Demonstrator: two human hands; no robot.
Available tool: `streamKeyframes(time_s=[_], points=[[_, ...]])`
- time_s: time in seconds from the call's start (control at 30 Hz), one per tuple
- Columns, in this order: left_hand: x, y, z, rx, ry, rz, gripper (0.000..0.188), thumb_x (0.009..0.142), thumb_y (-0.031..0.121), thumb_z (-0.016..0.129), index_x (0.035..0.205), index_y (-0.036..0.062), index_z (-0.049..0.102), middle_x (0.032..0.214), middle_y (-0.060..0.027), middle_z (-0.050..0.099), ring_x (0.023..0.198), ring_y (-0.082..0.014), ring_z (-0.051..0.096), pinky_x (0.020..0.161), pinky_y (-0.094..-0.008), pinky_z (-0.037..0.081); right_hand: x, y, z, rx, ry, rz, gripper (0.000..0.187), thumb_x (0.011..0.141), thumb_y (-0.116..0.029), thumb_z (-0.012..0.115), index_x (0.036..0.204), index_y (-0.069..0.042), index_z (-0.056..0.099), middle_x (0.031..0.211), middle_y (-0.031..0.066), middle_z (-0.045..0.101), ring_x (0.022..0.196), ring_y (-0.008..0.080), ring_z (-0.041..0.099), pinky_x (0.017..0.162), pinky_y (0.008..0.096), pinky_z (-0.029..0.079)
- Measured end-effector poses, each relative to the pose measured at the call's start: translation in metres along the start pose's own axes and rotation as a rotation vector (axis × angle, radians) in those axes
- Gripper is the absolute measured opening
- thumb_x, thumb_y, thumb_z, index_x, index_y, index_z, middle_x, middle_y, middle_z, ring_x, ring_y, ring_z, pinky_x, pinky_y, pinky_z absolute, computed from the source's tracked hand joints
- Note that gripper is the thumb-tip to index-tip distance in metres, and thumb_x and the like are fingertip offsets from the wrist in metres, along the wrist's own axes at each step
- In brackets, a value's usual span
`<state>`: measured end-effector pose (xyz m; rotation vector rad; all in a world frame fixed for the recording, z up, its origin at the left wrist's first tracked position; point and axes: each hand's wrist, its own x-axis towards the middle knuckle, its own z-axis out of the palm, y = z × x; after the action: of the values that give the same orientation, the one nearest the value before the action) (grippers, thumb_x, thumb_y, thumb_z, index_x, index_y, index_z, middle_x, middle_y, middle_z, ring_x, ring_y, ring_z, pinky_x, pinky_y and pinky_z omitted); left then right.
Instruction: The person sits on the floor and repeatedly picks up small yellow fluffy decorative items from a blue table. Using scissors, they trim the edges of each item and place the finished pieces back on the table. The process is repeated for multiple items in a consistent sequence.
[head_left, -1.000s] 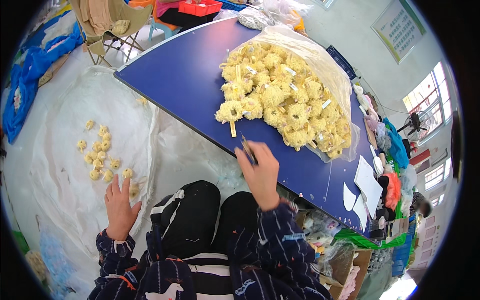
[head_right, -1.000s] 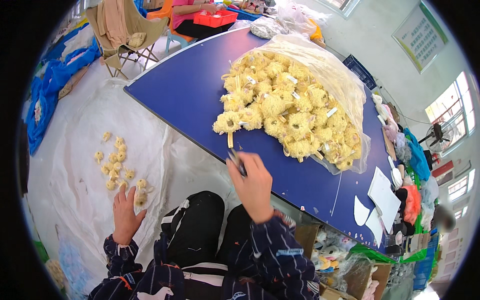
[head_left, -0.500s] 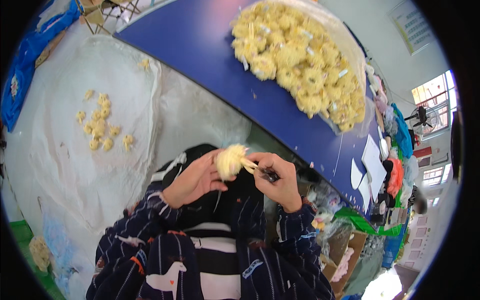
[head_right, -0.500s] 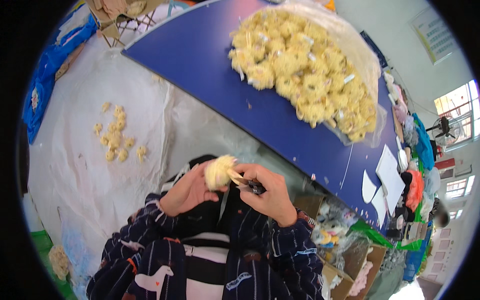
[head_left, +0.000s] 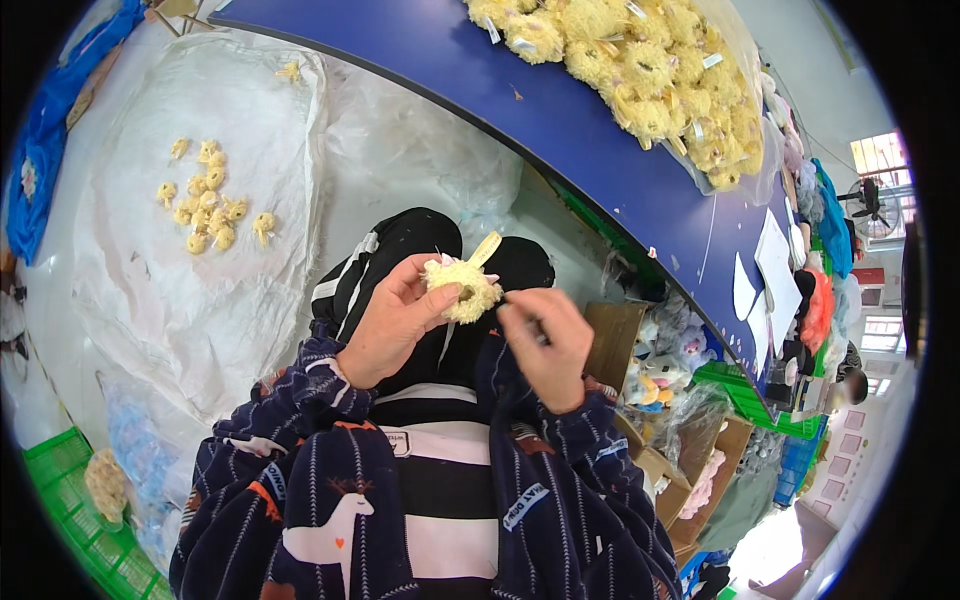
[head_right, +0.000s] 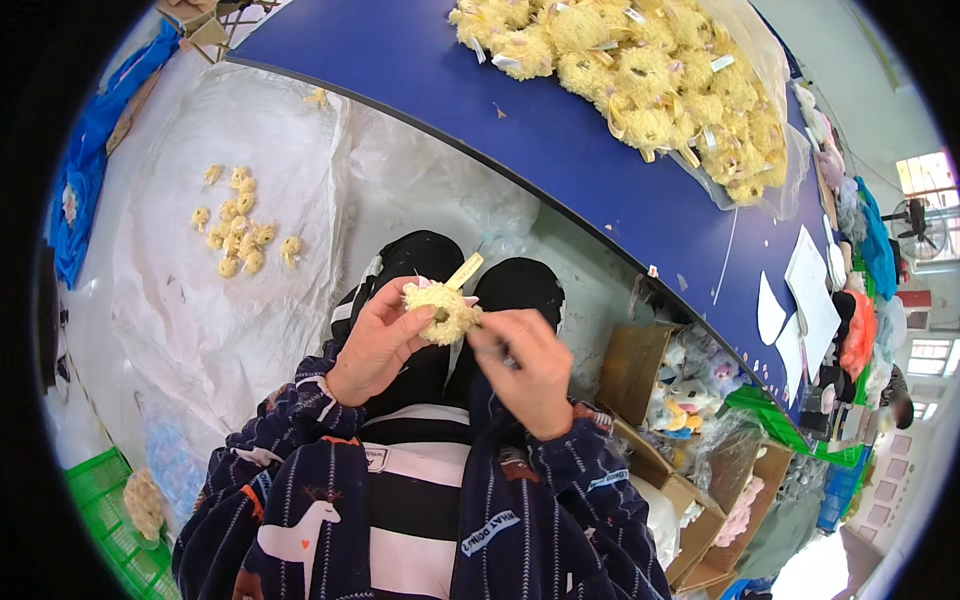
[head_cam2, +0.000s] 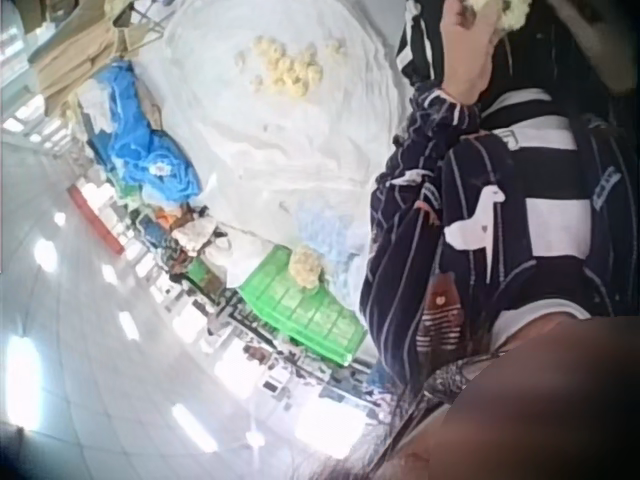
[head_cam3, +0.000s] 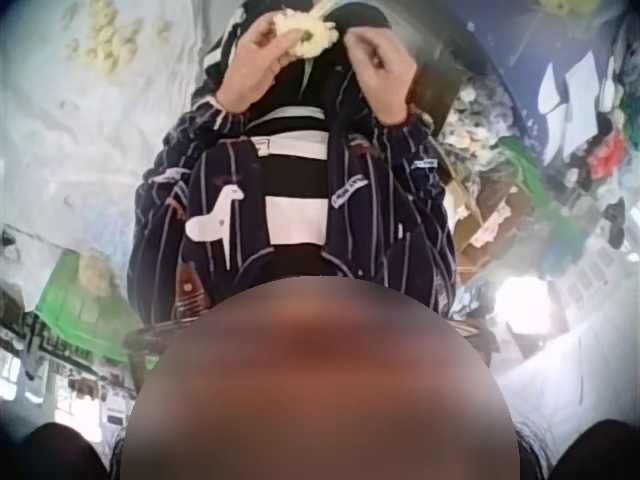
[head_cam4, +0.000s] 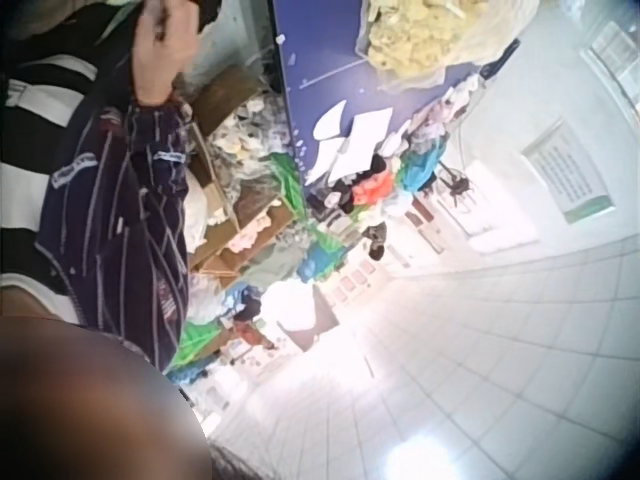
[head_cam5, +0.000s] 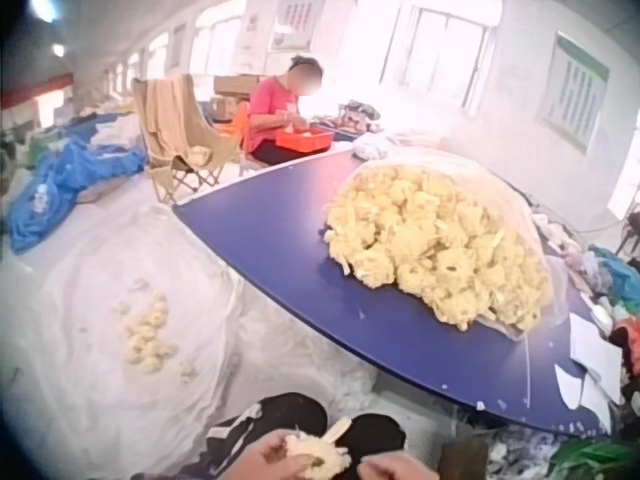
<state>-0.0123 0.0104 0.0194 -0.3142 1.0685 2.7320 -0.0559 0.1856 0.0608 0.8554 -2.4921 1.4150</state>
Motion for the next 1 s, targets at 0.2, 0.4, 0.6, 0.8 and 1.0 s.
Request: streamKeyframes(time_s=[0.2, 0.4, 0.6, 0.8, 1.0], points=[[-0.003, -0.008, -0.001, 0.045, -0.047, 0.053, 0.036, 0.091, 0.002, 0.049, 0.126, 0.0014, 0.04, 0.118, -0.0125, 0.055, 0.107, -0.019, 0.056, 0.091, -0.033, 0.049, -0.012, 0.013, 0.013, -0.161, -0.181, -0.164, 0.034, 0.061, 0.004, 0.07, 0.092, -0.006, 0.062, 0.089, 0.0058, 0.058, 0.06, 0.0178, 0.06, 0.053, 0.0264, 0.049], [-0.002, -0.01, -0.002, 0.029, -0.001, -0.021, 0.035, 0.091, 0.006, 0.051, 0.125, 0.001, 0.043, 0.117, -0.0107, 0.056, 0.107, -0.018, 0.056, 0.091, -0.0325, 0.047, -0.017, 0.004, 0.011, 0.647, -0.242, 0.583, 0.011, 0.079, -0.001, 0.064, 0.085, -0.001, 0.055, 0.071, -0.0031, 0.051, 0.054, 0.0068, 0.049, 0.044, 0.0212, 0.037], [-0.001, -0.01, -0.003, -0.005, 0.081, -0.013, 0.035, 0.091, 0.009, 0.052, 0.124, 0.0026, 0.041, 0.119, -0.0092, 0.054, 0.109, -0.0172, 0.055, 0.091, -0.0312, 0.047, -0.017, 0.018, 0.003, 0.227, -0.171, 0.219, 0.021, 0.08, -0.012, 0.067, 0.096, -0.001, 0.06, 0.079, 0.0019, 0.056, 0.062, 0.0111, 0.052, 0.053, 0.0227, 0.042], [0.0, -0.012, -0.007, -0.091, 0.152, -0.017, 0.036, 0.088, 0.01, 0.059, 0.117, 0.001, 0.039, 0.114, -0.011, 0.056, 0.104, -0.0177, 0.057, 0.088, -0.0309, 0.048, -0.023, 0.022, 0.011, -0.214, -0.128, -0.036, 0.04, 0.069, -0.011, 0.075, 0.105, -0.003, 0.062, 0.09, 0.0085, 0.06, 0.072, 0.0229, 0.061, 0.061, 0.0301, 0.05], [0.0, -0.02, -0.007, -0.047, 0.121, 0.018, 0.031, 0.09, 0.01, 0.056, 0.116, 0.002, 0.041, 0.115, -0.011, 0.055, 0.106, -0.0179, 0.056, 0.089, -0.0314, 0.048, -0.024, 0.019, 0.022, -0.305, -0.072, -0.155, 0.036, 0.067, -0.01, 0.076, 0.1, -0.004, 0.064, 0.086, 0.0075, 0.061, 0.071, 0.0217, 0.06, 0.061, 0.0305, 0.05]])
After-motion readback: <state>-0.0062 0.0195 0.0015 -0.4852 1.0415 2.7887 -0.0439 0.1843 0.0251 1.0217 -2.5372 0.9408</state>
